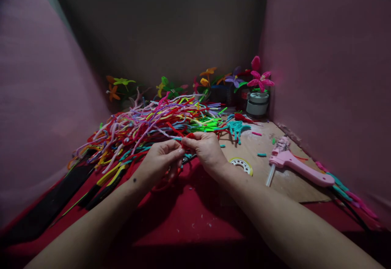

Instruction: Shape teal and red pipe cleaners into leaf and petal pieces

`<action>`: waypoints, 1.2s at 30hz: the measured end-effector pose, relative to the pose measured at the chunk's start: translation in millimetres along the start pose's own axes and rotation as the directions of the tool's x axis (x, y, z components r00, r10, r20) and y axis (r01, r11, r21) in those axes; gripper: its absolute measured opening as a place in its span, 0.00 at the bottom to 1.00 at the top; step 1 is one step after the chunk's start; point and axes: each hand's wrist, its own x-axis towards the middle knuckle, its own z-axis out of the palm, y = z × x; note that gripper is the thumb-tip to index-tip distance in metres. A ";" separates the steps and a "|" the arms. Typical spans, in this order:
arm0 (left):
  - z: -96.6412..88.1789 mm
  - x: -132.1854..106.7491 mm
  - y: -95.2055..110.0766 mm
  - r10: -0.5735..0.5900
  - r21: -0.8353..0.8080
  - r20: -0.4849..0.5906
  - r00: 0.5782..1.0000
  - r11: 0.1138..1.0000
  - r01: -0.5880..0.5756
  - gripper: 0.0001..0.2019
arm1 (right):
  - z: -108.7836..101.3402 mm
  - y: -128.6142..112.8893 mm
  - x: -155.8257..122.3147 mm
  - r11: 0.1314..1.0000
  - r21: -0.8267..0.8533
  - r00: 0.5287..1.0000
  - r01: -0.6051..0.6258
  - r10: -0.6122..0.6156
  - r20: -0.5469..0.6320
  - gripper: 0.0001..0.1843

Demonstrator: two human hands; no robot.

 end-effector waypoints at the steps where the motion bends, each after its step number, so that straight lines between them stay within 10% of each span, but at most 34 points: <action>1: 0.0 0.2 -1.3 0.001 -0.019 -0.002 1.000 1.000 -0.001 0.09 | -0.5 0.7 0.4 1.000 0.017 1.000 -0.006 0.006 0.016 0.10; 10: -6.7 2.4 -1.0 0.048 -0.113 0.005 0.999 0.992 -0.048 0.12 | 1.2 13.3 2.0 0.989 0.150 0.987 -0.016 -0.009 0.162 0.12; 15: -18.5 5.8 5.4 0.103 -0.084 -0.229 0.968 0.989 -0.125 0.14 | 1.9 7.3 0.5 0.991 0.119 0.991 -0.061 0.046 0.126 0.11; 21: -22.5 10.4 -0.7 -0.001 -0.315 -0.021 1.000 0.949 -0.006 0.14 | 8.1 2.4 -9.9 0.991 -0.013 0.964 -0.136 0.135 0.228 0.12; 26: -17.2 8.9 -3.6 0.048 -0.215 -0.110 0.993 0.974 -0.071 0.09 | 8.9 5.2 -9.5 0.986 -0.115 0.959 -0.123 0.148 0.243 0.16; 32: -6.8 1.7 -5.2 0.569 0.346 -0.241 0.787 0.808 -0.478 0.04 | 9.4 7.8 -9.2 0.978 -0.067 0.965 -0.198 0.207 0.164 0.15; 36: -11.1 6.4 -4.8 0.492 0.265 -0.320 0.810 0.867 -0.422 0.03 | 10.3 2.0 -10.6 0.983 -0.036 0.963 -0.178 0.181 0.199 0.11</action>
